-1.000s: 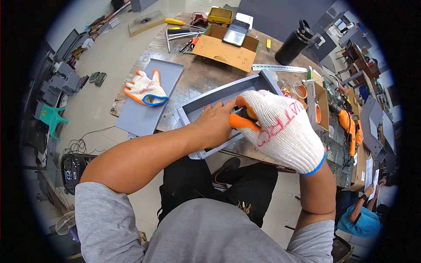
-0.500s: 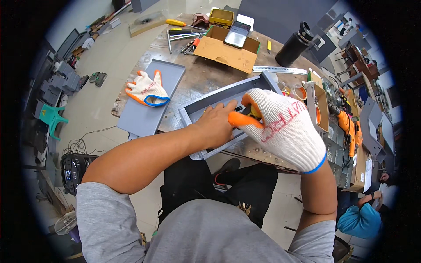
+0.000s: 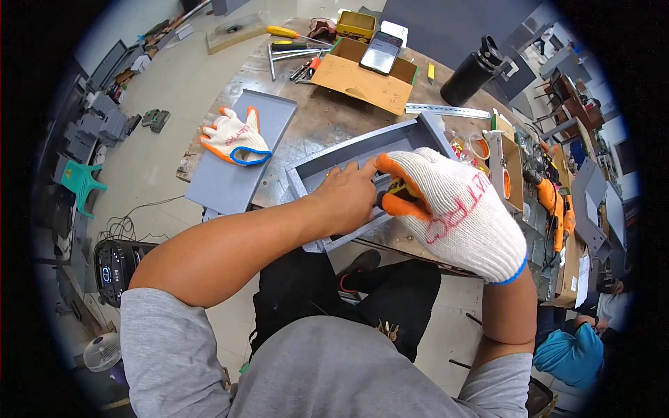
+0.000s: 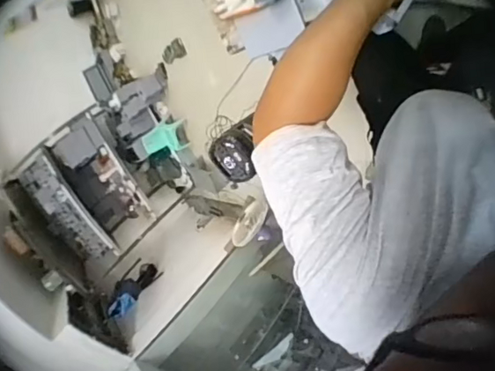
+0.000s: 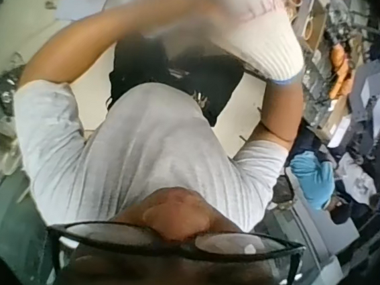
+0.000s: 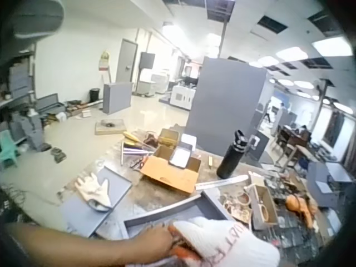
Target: Assembling components inside a metal electrical enclosure using a screwdriver.
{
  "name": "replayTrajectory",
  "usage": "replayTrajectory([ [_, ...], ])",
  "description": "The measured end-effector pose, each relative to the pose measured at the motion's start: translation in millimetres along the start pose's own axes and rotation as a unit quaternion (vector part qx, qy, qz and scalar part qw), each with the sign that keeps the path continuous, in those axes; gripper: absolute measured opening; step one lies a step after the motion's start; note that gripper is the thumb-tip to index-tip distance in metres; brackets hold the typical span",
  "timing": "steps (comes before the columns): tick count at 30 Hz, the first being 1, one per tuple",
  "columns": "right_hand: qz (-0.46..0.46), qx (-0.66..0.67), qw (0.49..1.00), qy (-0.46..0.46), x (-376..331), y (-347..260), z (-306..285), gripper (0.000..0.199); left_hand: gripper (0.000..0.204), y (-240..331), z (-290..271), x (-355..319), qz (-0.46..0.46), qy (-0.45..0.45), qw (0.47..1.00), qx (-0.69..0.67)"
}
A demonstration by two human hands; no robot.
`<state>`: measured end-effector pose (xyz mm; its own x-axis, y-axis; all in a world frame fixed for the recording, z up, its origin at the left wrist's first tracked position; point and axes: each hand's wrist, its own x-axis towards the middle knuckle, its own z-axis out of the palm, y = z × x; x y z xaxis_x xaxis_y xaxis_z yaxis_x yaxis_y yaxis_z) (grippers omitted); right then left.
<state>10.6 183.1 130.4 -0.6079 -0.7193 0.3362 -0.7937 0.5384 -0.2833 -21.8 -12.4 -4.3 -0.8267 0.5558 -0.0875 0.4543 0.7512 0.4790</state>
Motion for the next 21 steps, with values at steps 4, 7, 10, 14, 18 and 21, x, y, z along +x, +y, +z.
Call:
replayTrajectory([
  [4, 0.083, -0.073, 0.992, -0.056, 8.2, -11.8, 2.3, 0.04, 0.041, -1.4, 7.2, -1.8, 0.007, 0.021, 1.0, -0.02],
  [7, 0.161, -0.113, 0.969, -0.152, 18.6, -18.8, -0.7, 0.048, 0.037, -5.1, 8.7, 1.1, 0.001, 0.032, 0.999, -0.04],
  [10, 0.09, -0.063, 0.99, -0.086, 6.7, -11.0, -2.3, 0.053, 0.031, -7.8, 10.4, 4.1, -0.011, 0.022, 0.999, -0.045],
  [14, 0.045, -0.043, 0.997, -0.052, 1.8, -6.1, -3.2, 0.054, 0.028, -7.0, 12.5, 6.1, 0.03, 0.034, 0.999, -0.005],
  [18, 0.031, -0.055, 0.997, -0.035, 0.8, 5.4, -0.3, 0.056, 0.03, -0.7, 5.8, 4.8, 0.008, 0.01, 1.0, 0.021],
  [21, 0.014, -0.056, 0.998, -0.031, -3.4, 18.7, 3.0, 0.057, 0.042, 0.7, 7.2, 4.2, -0.003, 0.036, 0.997, 0.071],
])
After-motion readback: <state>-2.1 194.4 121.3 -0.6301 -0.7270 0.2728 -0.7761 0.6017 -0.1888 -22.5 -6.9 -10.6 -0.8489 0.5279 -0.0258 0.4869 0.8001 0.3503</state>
